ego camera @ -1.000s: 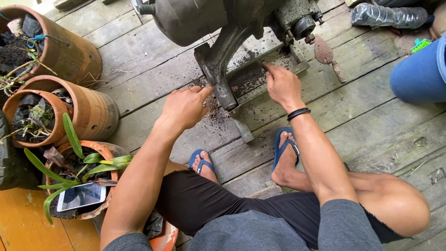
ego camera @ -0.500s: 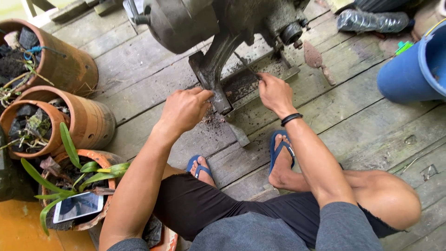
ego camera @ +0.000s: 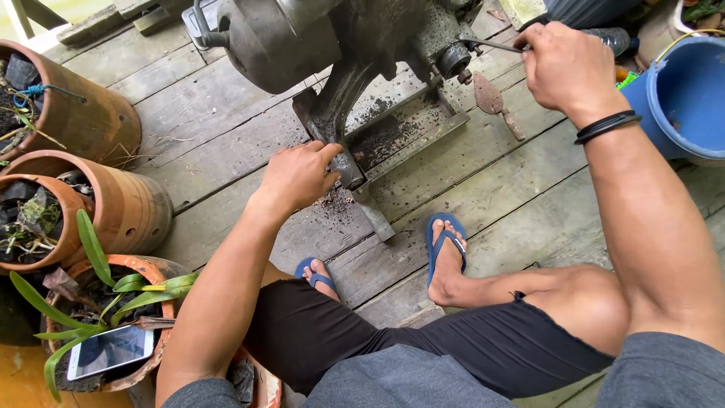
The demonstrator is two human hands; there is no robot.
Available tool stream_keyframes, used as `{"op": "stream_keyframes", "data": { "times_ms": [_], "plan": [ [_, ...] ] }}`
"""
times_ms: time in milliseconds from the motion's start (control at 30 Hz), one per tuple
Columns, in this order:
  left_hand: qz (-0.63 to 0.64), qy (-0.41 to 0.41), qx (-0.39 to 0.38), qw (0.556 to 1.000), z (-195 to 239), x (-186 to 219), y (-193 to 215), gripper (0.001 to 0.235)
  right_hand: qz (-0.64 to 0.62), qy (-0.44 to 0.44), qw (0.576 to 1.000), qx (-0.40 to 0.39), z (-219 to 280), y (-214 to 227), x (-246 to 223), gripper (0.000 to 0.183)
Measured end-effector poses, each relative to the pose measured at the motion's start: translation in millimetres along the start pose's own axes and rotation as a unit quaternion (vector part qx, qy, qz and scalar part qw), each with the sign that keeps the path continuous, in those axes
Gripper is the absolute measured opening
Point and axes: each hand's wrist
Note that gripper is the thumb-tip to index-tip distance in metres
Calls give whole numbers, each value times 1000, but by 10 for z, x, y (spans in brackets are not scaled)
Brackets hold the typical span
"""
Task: Scraping dirt and grime off a motorcycle engine block using hands and a small tool.
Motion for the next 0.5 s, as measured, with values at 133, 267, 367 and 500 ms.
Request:
{"op": "stream_keyframes", "data": {
  "times_ms": [133,267,367,500],
  "plan": [
    [-5,-9,12,1000,-30,-13,-38,43,-84,-67,978,-177,-70,241,-467,36],
    [-7,-16,37,999,-25,-44,-84,41,-119,-47,974,-185,-76,-12,-512,35],
    [-10,-2,39,999,3,-20,-38,44,-155,-47,985,-64,-107,-311,-366,35],
    [-11,16,46,999,-23,-56,-66,43,-218,-14,973,68,-148,-654,-329,24]
  ]
}}
Point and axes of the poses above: each hand's wrist, its own z-axis away from the middle knuckle, its own y-axis out of the back of the hand, x = y × z, and after that the axes turned 3 degrees about -z, right-handed
